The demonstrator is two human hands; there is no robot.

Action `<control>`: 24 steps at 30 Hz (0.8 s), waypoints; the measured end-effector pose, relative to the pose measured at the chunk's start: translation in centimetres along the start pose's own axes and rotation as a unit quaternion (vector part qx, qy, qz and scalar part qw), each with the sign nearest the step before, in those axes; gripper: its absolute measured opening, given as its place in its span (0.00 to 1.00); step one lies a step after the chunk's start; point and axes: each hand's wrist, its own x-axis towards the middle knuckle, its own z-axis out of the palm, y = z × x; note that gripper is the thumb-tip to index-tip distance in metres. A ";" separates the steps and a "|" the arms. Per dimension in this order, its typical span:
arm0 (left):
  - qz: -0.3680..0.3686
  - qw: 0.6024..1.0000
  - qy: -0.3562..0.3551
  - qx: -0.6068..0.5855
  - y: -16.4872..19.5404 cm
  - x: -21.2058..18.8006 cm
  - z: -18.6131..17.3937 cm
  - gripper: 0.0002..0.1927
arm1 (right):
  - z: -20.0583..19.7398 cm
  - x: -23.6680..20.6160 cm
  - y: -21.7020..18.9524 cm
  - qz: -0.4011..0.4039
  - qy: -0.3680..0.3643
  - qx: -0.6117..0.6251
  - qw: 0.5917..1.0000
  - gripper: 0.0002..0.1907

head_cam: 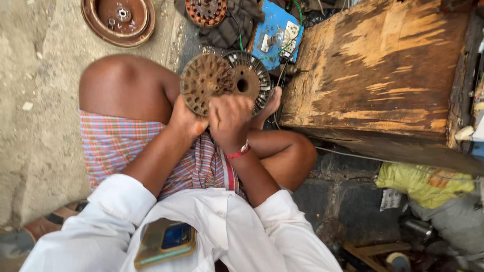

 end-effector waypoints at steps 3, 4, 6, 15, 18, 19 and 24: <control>-0.015 0.999 0.020 0.047 0.1 0.2 -0.1 0.20 | -0.6 0.1 0.1 -0.056 -0.007 0.046 0.997 0.05; -0.017 0.998 0.016 0.052 0.1 0.3 -0.1 0.20 | -0.7 0.4 0.4 -0.047 0.000 0.029 0.998 0.05; -0.022 0.999 -0.002 0.027 0.1 0.4 -0.2 0.18 | -0.8 0.5 0.5 -0.013 -0.014 0.000 1.000 0.07; -0.053 0.998 0.021 0.023 0.4 1.4 1.0 0.19 | -0.5 1.0 1.5 -0.022 0.015 0.005 1.000 0.07; -0.035 0.998 0.034 0.037 0.6 1.6 1.5 0.19 | -0.6 1.4 1.5 -0.082 0.009 0.012 0.996 0.08; -0.017 0.998 0.041 0.050 0.7 1.7 1.7 0.19 | -0.6 1.6 1.5 -0.075 0.011 0.015 0.997 0.07; -0.034 0.998 -0.028 0.052 1.3 2.1 2.5 0.18 | -1.3 2.7 1.5 -0.022 0.025 0.047 0.998 0.06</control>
